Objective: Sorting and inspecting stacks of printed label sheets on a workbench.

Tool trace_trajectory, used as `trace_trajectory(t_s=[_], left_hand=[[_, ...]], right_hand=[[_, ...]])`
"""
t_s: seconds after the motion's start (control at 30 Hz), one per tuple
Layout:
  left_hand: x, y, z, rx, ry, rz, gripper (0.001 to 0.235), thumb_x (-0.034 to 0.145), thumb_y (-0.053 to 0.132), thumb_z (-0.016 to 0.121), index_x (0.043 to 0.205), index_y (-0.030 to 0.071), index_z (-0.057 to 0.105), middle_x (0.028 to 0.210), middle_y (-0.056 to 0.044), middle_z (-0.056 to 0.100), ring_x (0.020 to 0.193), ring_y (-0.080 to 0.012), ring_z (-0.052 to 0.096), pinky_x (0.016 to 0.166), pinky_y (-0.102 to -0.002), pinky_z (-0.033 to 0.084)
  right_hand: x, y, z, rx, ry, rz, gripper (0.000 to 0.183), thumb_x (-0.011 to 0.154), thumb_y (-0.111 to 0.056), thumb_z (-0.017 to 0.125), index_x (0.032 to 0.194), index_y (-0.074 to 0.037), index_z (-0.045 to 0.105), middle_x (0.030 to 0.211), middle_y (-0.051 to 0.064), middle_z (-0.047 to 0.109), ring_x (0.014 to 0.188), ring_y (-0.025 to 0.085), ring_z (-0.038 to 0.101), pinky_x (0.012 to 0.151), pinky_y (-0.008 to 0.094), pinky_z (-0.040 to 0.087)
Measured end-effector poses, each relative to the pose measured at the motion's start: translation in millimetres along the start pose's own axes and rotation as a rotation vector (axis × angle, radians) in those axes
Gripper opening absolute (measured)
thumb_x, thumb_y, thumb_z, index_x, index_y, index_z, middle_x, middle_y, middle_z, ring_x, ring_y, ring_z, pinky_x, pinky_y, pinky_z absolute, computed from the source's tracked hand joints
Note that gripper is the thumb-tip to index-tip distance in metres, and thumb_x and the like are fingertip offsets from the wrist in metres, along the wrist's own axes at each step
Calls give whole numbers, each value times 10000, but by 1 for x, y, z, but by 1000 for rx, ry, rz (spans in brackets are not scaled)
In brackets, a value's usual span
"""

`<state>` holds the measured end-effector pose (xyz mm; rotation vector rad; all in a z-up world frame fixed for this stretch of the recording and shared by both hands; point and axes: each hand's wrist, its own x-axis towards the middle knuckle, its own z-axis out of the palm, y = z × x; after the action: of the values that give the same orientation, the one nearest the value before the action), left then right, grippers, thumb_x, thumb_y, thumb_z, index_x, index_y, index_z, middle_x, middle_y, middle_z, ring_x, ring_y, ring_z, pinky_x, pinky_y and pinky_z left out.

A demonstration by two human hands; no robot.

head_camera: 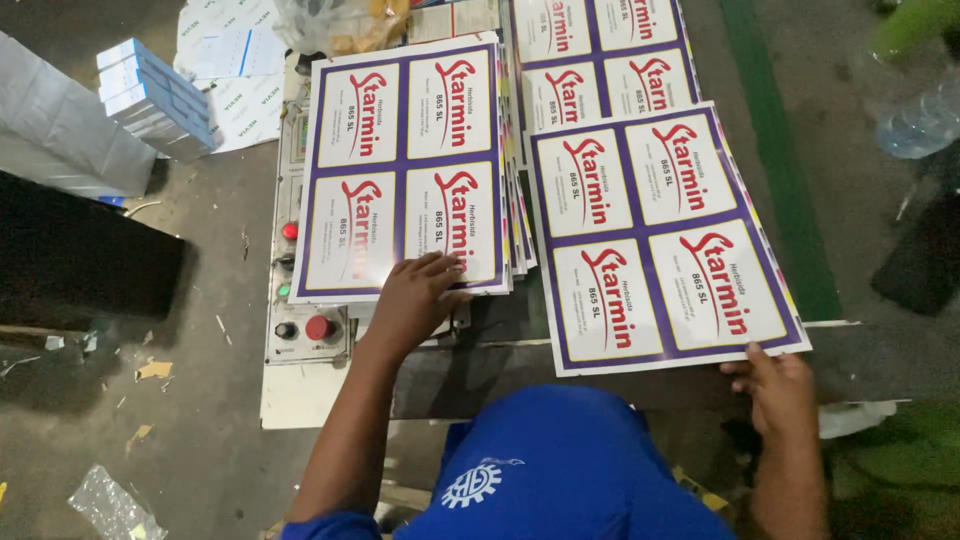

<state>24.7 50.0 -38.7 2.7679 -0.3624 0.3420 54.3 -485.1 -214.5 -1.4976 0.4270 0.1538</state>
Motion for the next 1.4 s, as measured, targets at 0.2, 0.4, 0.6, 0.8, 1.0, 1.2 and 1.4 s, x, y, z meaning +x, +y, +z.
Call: trace_trajectory(t_s=[0.2, 0.4, 0.6, 0.8, 1.0, 1.2, 1.4], left_hand=[[4, 1, -15, -85, 73, -111, 104, 921, 185, 728, 931, 91, 774, 917, -92, 770, 854, -315, 704, 807, -449, 530], [8, 14, -41, -48, 317, -238, 161, 848, 211, 821, 806, 79, 739, 787, -109, 726, 774, -321, 684, 691, -439, 518], [7, 1, -42, -34, 464, -210, 162, 915, 178, 822, 870, 59, 722, 848, -97, 730, 781, -303, 696, 689, -412, 535], [8, 13, -62, -84, 654, -154, 82, 954, 70, 768, 984, 19, 710, 951, -136, 737, 837, -299, 726, 725, -388, 573], [-7, 48, -63, -271, 474, -63, 71, 911, 50, 775, 926, 29, 709, 948, -115, 746, 820, -264, 745, 691, -347, 596], [-5, 96, 8, -340, 232, 129, 93, 892, 131, 754, 904, 46, 716, 917, -118, 734, 863, -306, 716, 730, -425, 577], [-7, 122, 68, -316, 74, 217, 184, 932, 240, 712, 929, 56, 726, 966, -114, 753, 938, -299, 719, 848, -437, 551]], right_hand=[[-13, 3, 1, -3, 19, 63, 239, 1044, -148, 589, 1261, -52, 616, 1067, 79, 722, 753, 192, 677, 562, 301, 468], [-13, 16, 10, 13, -47, 71, 240, 1039, -160, 596, 1241, -32, 615, 1057, 91, 720, 752, 197, 693, 548, 304, 475], [15, 13, 38, 58, -61, 1, 236, 1027, -159, 621, 1228, -36, 621, 1036, 90, 720, 730, 198, 695, 541, 301, 469], [44, -22, 66, 70, -60, 35, 272, 1087, -221, 605, 1266, -16, 608, 999, 97, 713, 751, 167, 702, 559, 289, 487], [26, -11, 56, 43, -2, 22, 422, 1044, -177, 569, 1443, -52, 513, 1066, 148, 740, 765, 173, 702, 569, 279, 497], [-11, -3, 115, -66, -337, 28, 397, 1010, -177, 580, 1387, -53, 601, 1063, 146, 763, 776, 180, 711, 573, 283, 515], [-46, 2, 175, 86, -739, 66, 376, 988, -259, 581, 1318, -83, 619, 1024, 95, 757, 728, 144, 676, 546, 292, 529]])
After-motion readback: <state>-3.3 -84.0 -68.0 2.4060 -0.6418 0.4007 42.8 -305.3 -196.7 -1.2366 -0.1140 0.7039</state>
